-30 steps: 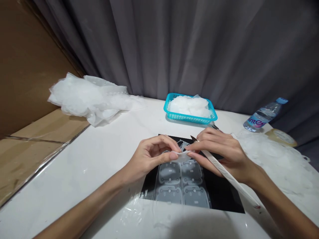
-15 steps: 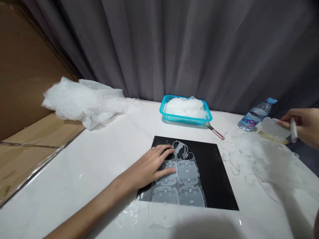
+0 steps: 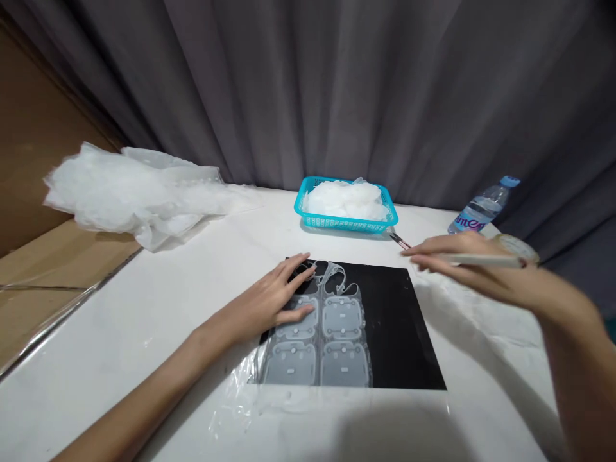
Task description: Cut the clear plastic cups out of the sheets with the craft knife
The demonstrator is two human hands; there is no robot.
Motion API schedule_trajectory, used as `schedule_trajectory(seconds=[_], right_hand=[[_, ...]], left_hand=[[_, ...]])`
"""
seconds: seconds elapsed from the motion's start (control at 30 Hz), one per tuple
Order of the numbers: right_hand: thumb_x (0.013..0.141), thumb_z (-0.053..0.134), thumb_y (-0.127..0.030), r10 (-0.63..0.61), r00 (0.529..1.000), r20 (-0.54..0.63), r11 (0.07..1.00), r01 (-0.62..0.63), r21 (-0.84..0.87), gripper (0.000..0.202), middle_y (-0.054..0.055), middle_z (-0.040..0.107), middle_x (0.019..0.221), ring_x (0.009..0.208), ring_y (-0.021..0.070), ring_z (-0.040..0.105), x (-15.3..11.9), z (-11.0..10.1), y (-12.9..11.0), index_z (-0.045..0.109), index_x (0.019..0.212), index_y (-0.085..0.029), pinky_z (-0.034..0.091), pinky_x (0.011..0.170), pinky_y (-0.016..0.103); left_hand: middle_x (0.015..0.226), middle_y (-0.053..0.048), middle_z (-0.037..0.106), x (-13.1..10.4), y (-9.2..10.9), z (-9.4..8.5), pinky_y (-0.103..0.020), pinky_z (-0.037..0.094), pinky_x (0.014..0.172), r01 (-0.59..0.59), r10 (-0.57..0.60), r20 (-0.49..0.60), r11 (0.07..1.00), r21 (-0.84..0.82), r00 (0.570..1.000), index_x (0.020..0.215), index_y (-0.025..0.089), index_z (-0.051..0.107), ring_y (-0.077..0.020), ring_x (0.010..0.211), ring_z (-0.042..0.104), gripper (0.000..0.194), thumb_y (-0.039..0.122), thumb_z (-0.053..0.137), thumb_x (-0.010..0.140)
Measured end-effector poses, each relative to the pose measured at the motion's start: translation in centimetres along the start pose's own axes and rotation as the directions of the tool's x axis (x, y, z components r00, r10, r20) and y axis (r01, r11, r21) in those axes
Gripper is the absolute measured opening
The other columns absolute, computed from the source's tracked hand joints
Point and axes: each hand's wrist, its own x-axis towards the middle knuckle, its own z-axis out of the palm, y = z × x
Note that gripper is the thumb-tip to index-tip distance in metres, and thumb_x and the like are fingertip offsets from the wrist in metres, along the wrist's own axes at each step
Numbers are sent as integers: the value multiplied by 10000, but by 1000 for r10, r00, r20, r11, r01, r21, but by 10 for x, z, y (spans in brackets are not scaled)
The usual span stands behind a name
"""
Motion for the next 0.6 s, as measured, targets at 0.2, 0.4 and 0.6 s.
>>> schedule_trajectory(seconds=[0.2,0.4,0.6], right_hand=[[1070,579,-345,-37,919,393,947,-94,308,193,7,776,1083,952,163,732,-16,87,-39,725,1165,-261,562,851,284],[1065,590,-306,-105,930,351,889,-71,453,145,34,735,1064,987,162,683,-34,117,-37,697,1085,-211,535,899,296],[1055,602,-290,-135,951,278,917,14,398,118,58,714,1060,1026,190,645,-35,125,-38,689,1079,-214,529,931,341]], left_hand=[[1602,-88,447,2,33,-1,-511,426,1195,-37,36,-13,990,-139,999,1448,318,557,-330,1457,456,397,409,557,1061],[1599,-108,499,-2,62,23,-533,414,1185,-75,98,80,966,-247,992,1522,288,494,-378,1445,486,672,560,707,944],[1590,-108,522,-3,58,29,-521,410,1179,-30,56,84,960,-280,995,1549,290,475,-380,1442,497,708,577,701,942]])
